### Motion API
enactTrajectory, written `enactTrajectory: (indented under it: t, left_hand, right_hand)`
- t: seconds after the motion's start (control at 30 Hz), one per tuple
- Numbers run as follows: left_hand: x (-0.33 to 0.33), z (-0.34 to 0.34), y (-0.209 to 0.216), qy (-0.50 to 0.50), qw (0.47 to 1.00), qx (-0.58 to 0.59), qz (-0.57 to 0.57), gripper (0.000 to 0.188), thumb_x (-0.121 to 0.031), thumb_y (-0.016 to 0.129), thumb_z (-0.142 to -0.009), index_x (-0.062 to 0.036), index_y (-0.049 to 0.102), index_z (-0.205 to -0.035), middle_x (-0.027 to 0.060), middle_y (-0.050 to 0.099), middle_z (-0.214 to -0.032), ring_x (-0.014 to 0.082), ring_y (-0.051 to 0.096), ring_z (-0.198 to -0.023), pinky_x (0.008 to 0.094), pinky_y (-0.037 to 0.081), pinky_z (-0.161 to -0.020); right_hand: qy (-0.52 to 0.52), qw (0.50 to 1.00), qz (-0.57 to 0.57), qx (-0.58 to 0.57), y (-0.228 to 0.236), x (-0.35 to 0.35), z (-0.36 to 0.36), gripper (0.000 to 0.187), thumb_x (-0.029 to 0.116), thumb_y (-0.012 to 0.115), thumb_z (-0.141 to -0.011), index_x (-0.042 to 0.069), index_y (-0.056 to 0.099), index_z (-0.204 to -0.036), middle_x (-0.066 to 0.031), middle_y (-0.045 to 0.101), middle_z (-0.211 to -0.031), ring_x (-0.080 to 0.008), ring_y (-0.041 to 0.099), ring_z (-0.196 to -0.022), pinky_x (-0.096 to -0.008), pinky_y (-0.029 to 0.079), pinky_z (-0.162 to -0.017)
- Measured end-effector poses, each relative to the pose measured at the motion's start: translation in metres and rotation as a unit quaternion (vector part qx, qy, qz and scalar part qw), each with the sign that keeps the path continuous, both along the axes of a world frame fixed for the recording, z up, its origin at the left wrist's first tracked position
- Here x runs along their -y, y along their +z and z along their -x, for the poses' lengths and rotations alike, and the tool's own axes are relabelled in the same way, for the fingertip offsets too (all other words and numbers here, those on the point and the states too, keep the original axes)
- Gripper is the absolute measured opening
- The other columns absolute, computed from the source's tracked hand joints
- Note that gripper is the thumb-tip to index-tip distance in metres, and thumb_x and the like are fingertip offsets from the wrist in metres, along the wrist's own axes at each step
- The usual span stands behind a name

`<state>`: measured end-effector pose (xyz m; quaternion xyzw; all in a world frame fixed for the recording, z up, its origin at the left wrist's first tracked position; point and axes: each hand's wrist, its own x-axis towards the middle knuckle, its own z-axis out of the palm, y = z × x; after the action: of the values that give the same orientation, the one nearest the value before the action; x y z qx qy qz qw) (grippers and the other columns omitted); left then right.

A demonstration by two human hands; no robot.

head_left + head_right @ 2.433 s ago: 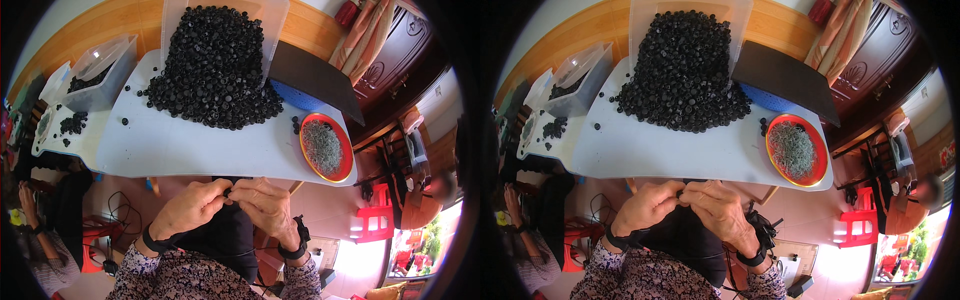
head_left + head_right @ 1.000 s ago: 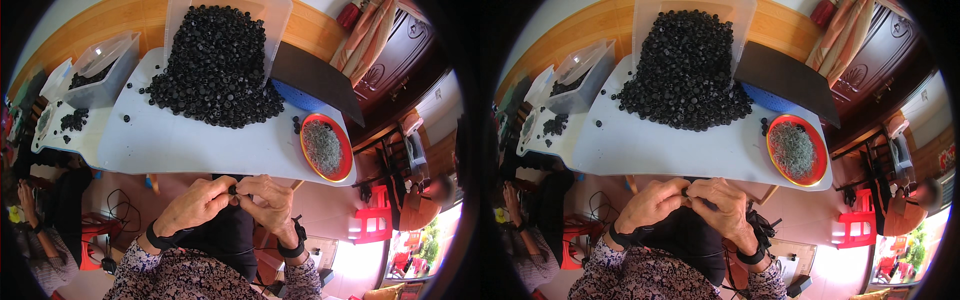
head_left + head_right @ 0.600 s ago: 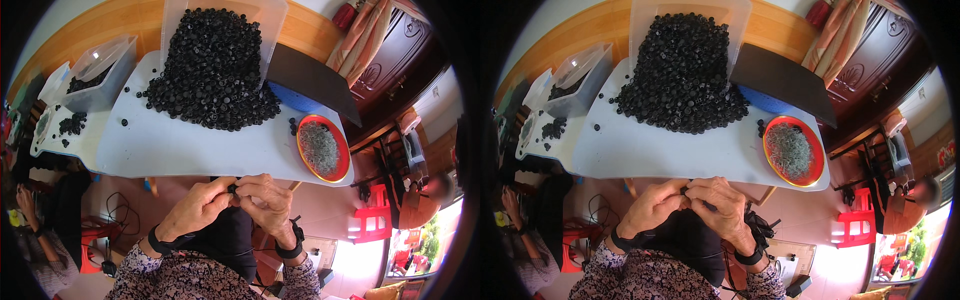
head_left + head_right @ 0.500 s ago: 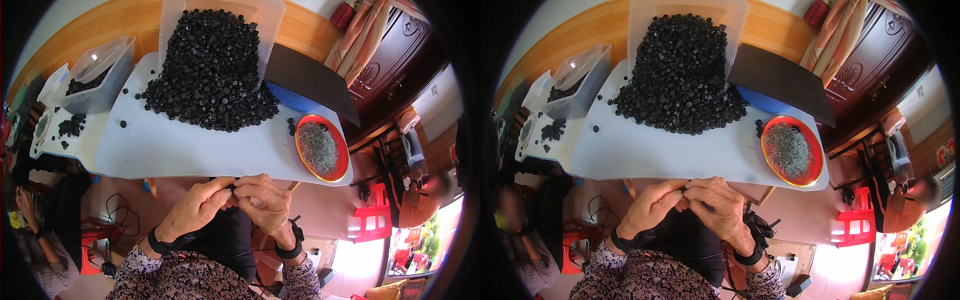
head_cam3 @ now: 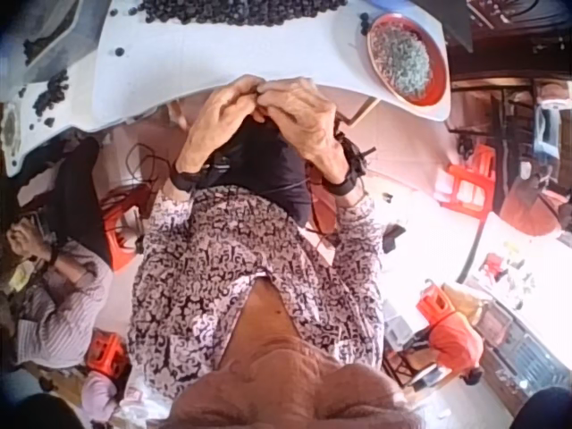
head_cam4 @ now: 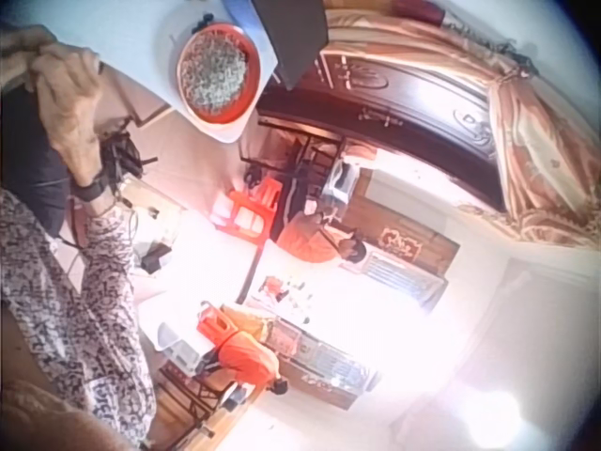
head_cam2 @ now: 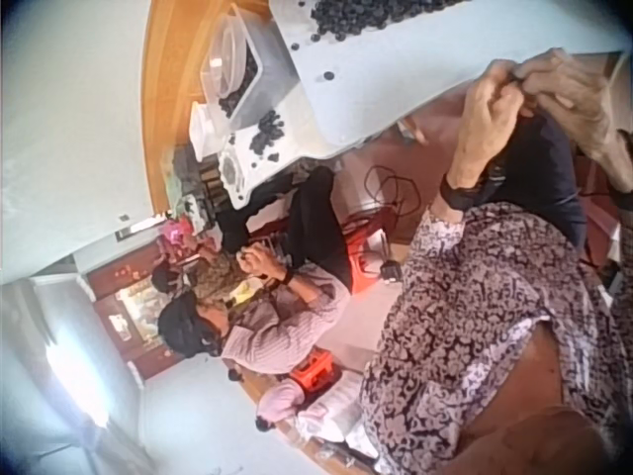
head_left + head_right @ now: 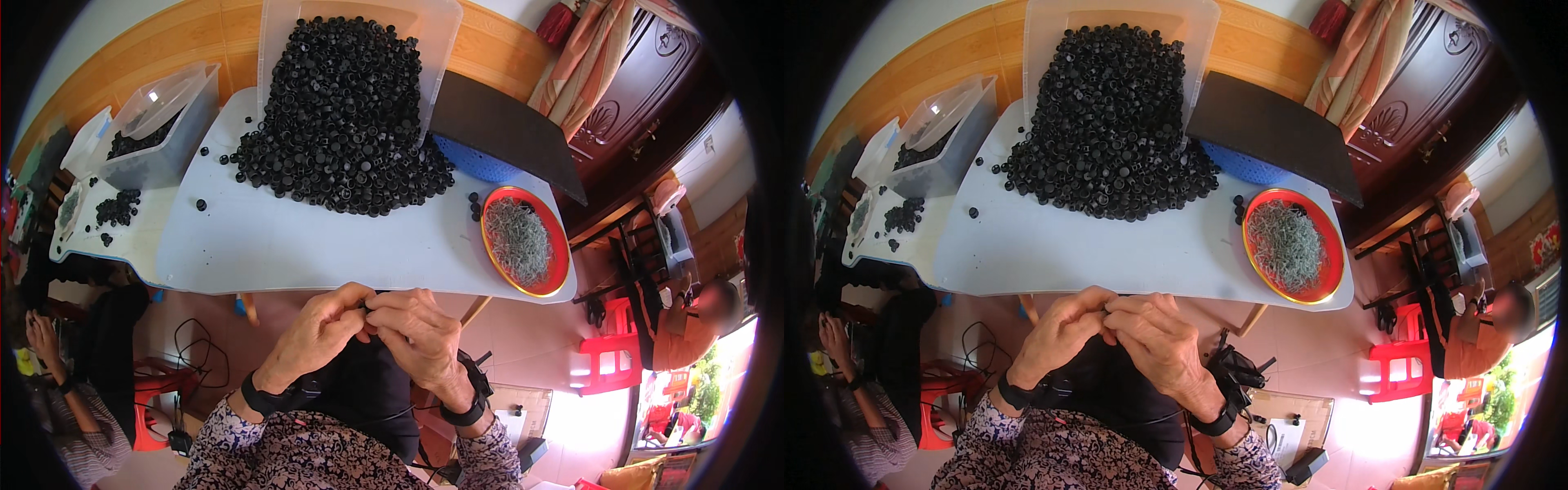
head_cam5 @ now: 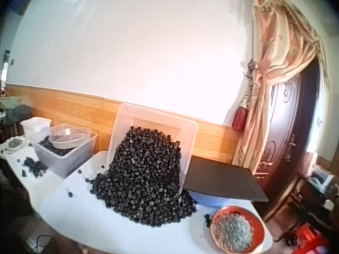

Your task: Manually assembling small black plastic components by hand at a workbench.

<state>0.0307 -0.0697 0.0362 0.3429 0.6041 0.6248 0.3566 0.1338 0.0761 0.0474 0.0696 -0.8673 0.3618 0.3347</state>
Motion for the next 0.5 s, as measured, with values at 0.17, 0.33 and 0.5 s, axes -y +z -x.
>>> enactTrajectory:
  t: [0.17, 0.33, 0.5]
  left_hand:
    - [0.0008, -0.0030, -0.0028, 0.023, 1.000, 0.012, -0.016, 0.023, -0.009, 0.041, -0.092, 0.0043, 0.055, -0.104, 0.0073, 0.061, -0.085, 0.0113, 0.060, -0.076, 0.0245, 0.049, -0.071]
    - [-0.0047, -0.0044, -0.0011, 0.027, 1.000, 0.004, -0.007, 0.023, -0.008, 0.041, -0.090, 0.0040, 0.056, -0.103, 0.0059, 0.061, -0.084, 0.0102, 0.059, -0.075, 0.0243, 0.048, -0.071]
    - [-0.0056, -0.0027, -0.0063, 0.033, 0.999, 0.006, -0.022, 0.024, -0.005, 0.041, -0.088, 0.0044, 0.057, -0.103, 0.0061, 0.062, -0.084, 0.0102, 0.059, -0.075, 0.0245, 0.048, -0.070]
  right_hand:
    - [-0.002, 1.000, -0.002, 0.011, -0.0014, 0.0015, 0.0011, 0.021, -0.006, 0.070, -0.069, 0.006, 0.067, -0.086, -0.0051, 0.068, -0.094, -0.0208, 0.064, -0.083, -0.0331, 0.047, -0.074]
    - [-0.004, 1.000, -0.003, 0.006, 0.0001, -0.0024, -0.0004, 0.021, -0.006, 0.070, -0.070, 0.005, 0.068, -0.088, -0.0048, 0.068, -0.094, -0.0201, 0.063, -0.082, -0.0328, 0.046, -0.074]
    - [-0.005, 1.000, -0.007, 0.022, 0.0017, -0.0030, 0.0001, 0.023, -0.006, 0.070, -0.070, 0.005, 0.068, -0.090, -0.0054, 0.068, -0.095, -0.0202, 0.063, -0.082, -0.0329, 0.046, -0.073]
